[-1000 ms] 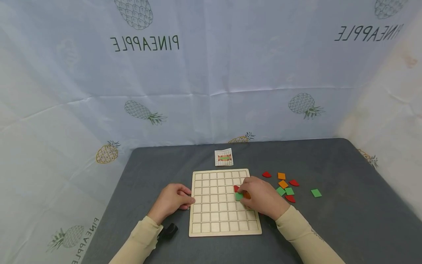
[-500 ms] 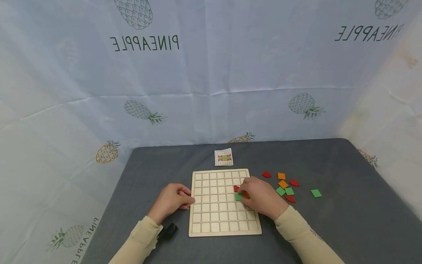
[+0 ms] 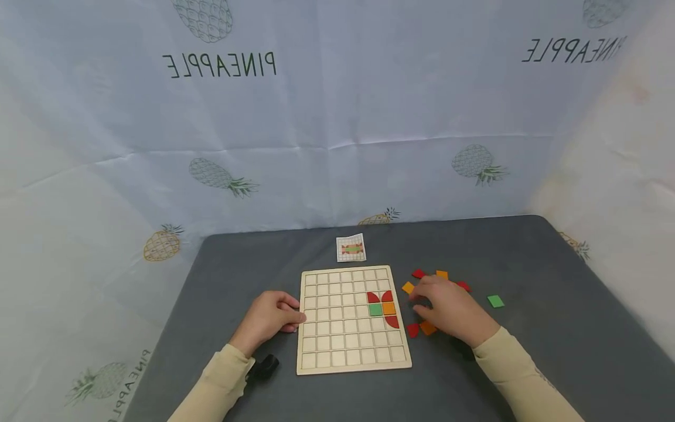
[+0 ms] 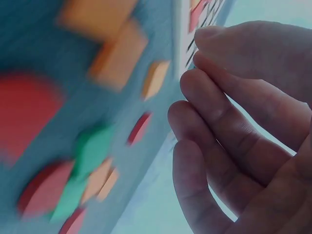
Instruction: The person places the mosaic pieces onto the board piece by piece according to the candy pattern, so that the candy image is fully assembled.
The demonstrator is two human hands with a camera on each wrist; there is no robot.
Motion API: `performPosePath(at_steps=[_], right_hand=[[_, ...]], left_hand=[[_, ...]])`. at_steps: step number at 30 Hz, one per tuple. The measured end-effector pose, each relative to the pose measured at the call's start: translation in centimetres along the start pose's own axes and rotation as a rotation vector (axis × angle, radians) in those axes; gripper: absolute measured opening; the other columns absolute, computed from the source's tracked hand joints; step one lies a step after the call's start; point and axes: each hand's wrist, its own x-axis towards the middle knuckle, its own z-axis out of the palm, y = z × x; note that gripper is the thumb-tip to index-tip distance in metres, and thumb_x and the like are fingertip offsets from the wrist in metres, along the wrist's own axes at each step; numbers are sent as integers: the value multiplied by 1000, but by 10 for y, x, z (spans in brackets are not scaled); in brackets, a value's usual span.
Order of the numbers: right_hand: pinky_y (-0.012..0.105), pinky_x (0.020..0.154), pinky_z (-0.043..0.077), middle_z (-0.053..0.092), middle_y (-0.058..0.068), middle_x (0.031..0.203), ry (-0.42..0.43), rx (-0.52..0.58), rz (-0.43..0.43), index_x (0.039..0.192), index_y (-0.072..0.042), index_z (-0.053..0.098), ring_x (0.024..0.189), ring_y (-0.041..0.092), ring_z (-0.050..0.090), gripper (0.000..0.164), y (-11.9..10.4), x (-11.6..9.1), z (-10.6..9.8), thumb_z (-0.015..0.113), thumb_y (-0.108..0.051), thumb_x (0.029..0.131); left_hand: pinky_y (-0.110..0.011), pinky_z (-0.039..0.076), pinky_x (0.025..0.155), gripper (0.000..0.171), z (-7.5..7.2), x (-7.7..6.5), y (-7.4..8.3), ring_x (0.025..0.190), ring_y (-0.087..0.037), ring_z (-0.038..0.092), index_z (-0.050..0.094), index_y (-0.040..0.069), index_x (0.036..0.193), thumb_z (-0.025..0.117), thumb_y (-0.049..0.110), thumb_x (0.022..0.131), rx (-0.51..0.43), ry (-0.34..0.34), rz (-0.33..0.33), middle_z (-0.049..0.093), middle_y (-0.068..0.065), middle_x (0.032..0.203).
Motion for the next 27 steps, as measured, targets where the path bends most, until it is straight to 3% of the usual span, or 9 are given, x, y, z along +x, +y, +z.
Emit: performPosePath(at_steps=[13, 27], right_hand=[[32, 76, 61, 68, -13, 94, -9, -43, 33, 97, -23, 81, 87, 8, 63, 15, 43, -42, -6, 92, -24, 87], [30, 65, 55, 66, -14, 91, -37, -36, 148, 91, -28, 78, 79, 5, 59, 15, 49, -68, -11, 92, -32, 87]], left_hand=[[-35, 68, 70, 32, -5, -2, -4, 73, -19, 75, 75, 2, 111, 92, 12, 86, 5, 0, -18, 74, -12, 90], [-35, 68, 69, 33, -4, 0, 2, 74, -19, 75, 75, 1, 112, 92, 13, 86, 18, -4, -20, 74, -12, 91]])
